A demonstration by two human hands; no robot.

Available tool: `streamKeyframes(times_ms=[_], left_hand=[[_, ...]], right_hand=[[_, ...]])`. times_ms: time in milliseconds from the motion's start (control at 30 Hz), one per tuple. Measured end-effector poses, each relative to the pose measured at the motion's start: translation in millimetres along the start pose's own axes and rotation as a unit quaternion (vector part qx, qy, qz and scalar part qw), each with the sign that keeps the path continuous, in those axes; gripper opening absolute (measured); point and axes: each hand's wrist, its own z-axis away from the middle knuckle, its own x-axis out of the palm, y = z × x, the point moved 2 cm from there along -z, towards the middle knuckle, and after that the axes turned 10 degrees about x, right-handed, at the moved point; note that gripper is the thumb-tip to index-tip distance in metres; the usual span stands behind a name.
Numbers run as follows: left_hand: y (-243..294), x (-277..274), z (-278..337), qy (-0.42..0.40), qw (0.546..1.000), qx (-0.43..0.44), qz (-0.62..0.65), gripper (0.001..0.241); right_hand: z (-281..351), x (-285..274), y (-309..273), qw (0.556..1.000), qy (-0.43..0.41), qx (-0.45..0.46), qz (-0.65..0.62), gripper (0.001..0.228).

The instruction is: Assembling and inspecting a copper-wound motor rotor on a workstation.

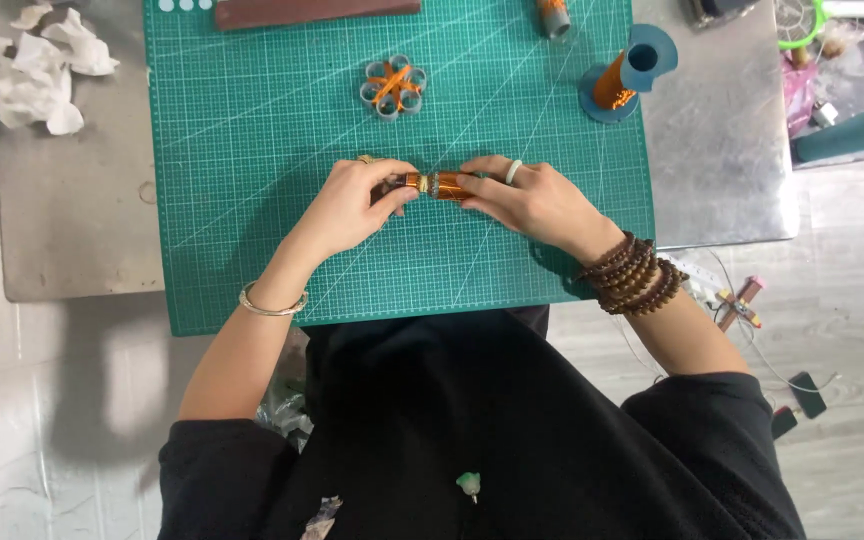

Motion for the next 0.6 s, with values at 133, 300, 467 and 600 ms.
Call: streamKeyframes(times_ms=[133,300,467,600], left_hand=[[-2.3,2.8,3.4,0.006,1.0,-0.023,0.007,0.02],[-10.9,3.2,0.7,-0.02,0.998,-0.055,-0.025,0.023],[2.2,-9.3,-1.6,-0.047,0.995,-0.074,-0.043,0.027],[13.3,-32.5,4.7,-0.108,0.979,-0.15,-0.084,0.032]], right_hand=[[6.1,15.2,14.9,1.0,-0.013,-0.004,0.006,0.011],[2.3,13.9,13.6,0.999,-0.034,0.004,0.023,0.011],[5.1,15.6,18.3,0.999,-0.034,0.022,0.002,0.018],[5.2,16.2,18.3,0.999,-0.032,0.037,-0.001,0.019]])
